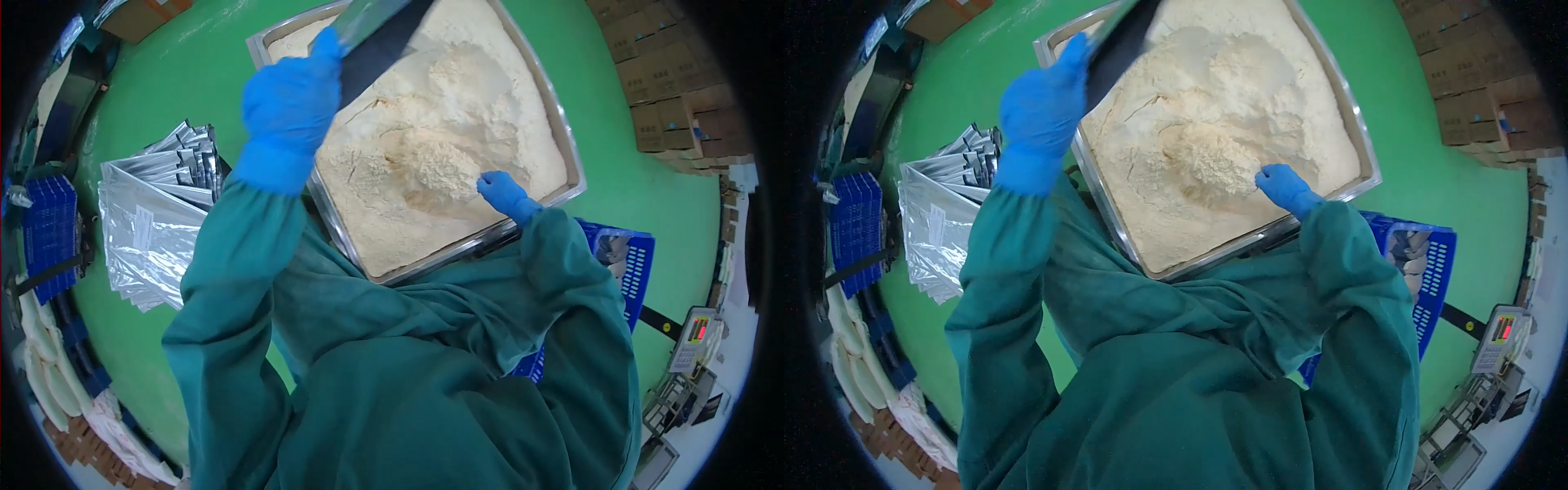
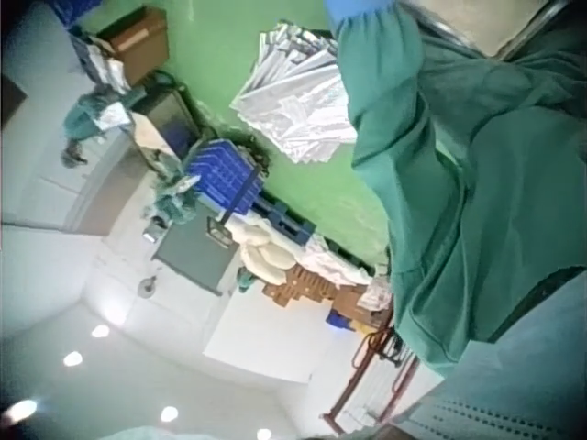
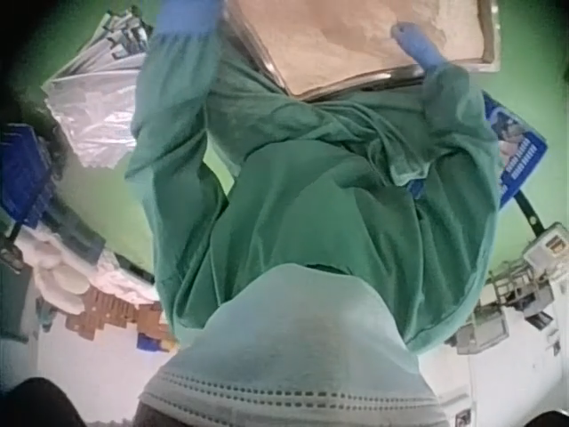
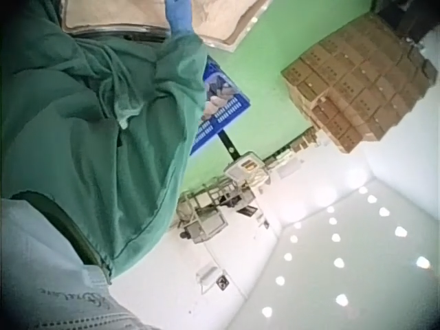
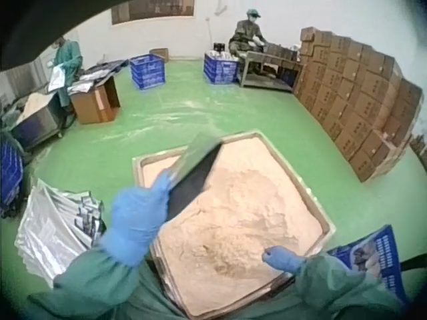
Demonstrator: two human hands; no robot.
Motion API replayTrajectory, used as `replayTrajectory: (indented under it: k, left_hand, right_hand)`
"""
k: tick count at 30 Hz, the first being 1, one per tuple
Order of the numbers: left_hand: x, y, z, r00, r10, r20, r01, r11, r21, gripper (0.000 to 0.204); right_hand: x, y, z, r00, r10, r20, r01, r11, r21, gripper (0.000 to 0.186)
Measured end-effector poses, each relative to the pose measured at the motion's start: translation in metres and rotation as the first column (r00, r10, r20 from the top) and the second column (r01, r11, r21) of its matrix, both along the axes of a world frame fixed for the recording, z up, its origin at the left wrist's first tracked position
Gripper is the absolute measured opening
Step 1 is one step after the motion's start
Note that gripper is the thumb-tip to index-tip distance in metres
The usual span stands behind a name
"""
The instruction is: Scooping a white powder from a large square container into individual silver bags and weighing them on a scale.
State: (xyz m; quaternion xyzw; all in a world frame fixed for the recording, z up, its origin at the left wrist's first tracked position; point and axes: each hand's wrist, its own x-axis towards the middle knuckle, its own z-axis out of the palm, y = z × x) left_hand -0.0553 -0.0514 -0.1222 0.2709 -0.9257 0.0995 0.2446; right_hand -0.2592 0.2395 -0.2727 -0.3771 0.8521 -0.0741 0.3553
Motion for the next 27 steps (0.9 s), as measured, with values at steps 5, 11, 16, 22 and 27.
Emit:
replayTrajectory:
  k: [5,11,16,22,27]
  left_hand:
    - [-0.065,0.012,-0.049,0.977,-0.212,-0.008,0.204,0.928,0.312,0.035]
    - [-0.082,0.052,-0.046,0.966,-0.257,-0.021,0.235,0.847,0.477,0.028]
    - [-0.084,0.073,0.009,0.986,-0.159,-0.057,0.161,0.783,0.601,0.020]
    - [-0.078,0.055,0.018,0.995,-0.082,-0.057,0.099,0.753,0.651,0.019]
    - [-0.060,0.000,-0.021,0.995,-0.036,-0.091,0.085,0.778,0.623,0.019]
  right_hand:
    - [-0.020,0.017,0.101,0.988,-0.155,0.030,0.156,0.985,-0.067,0.031]
    - [-0.037,-0.021,0.204,0.982,0.009,-0.187,-0.019,0.998,-0.054,0.034]
    - [0.001,-0.095,0.242,0.798,0.346,-0.493,-0.277,0.938,0.210,0.032]
    - [0.039,-0.133,0.292,0.572,0.534,-0.622,-0.345,0.845,0.407,0.027]
    - [-0.003,-0.113,0.310,0.571,0.401,-0.716,-0.225,0.915,0.334,0.029]
